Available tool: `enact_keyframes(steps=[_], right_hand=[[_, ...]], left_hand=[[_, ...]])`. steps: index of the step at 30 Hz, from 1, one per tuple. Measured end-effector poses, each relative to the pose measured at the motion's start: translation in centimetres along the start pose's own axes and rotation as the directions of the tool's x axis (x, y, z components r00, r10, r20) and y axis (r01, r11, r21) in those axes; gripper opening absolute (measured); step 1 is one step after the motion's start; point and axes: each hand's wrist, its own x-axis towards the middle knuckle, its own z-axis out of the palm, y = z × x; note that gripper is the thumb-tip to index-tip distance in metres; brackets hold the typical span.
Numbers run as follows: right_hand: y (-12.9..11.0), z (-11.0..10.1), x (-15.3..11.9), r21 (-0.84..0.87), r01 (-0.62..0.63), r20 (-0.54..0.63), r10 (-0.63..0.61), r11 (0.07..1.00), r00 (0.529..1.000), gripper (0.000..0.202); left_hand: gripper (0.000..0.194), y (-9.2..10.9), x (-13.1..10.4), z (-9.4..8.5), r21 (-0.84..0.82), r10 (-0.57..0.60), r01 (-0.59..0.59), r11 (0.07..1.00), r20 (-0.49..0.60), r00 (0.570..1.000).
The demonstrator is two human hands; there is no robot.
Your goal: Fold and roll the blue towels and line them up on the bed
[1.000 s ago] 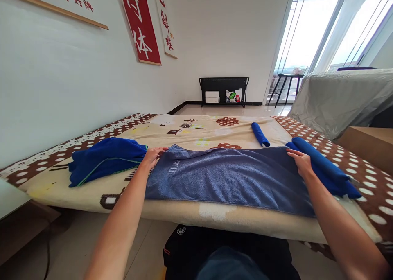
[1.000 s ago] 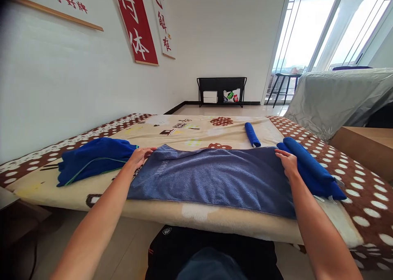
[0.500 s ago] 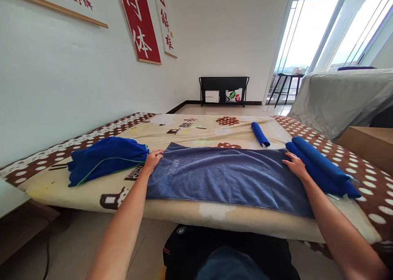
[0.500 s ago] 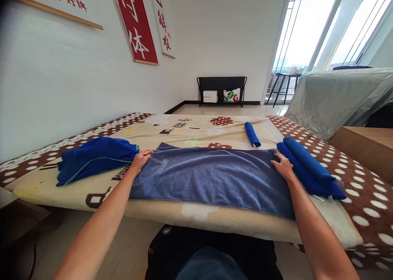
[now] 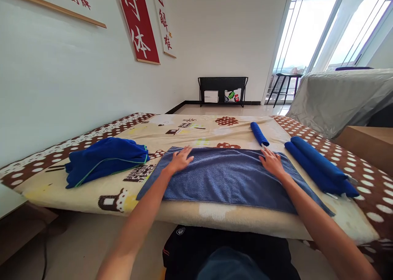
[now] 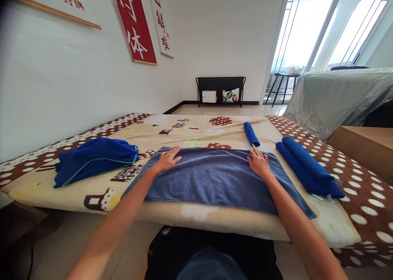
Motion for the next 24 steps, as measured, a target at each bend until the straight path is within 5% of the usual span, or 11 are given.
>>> enact_keyframes(steps=[5,9,16,24], right_hand=[[-7.0,0.5,-2.0,0.086,0.287,0.120,-0.296,0.954,0.948,0.062],[-10.3,0.9,-5.6,0.142,0.386,0.195,-0.408,0.912,0.892,0.069],[-8.8,-1.0,-13.6,0.112,0.481,0.132,-0.492,0.870,0.860,0.060],[-6.4,-2.0,-18.8,-0.049,0.627,-0.185,-0.624,0.777,0.759,0.055]], left_hand=[[0.058,8.4,-2.6,2.6,-0.022,0.315,-0.316,0.948,0.187,0.931],[0.060,12.2,-6.7,4.8,-0.040,0.461,-0.468,0.883,0.261,0.848],[0.057,12.6,-13.2,5.8,0.088,0.550,-0.559,0.824,0.106,0.828],[0.038,11.6,-14.3,5.8,0.211,0.677,-0.662,0.719,0.001,0.736]])
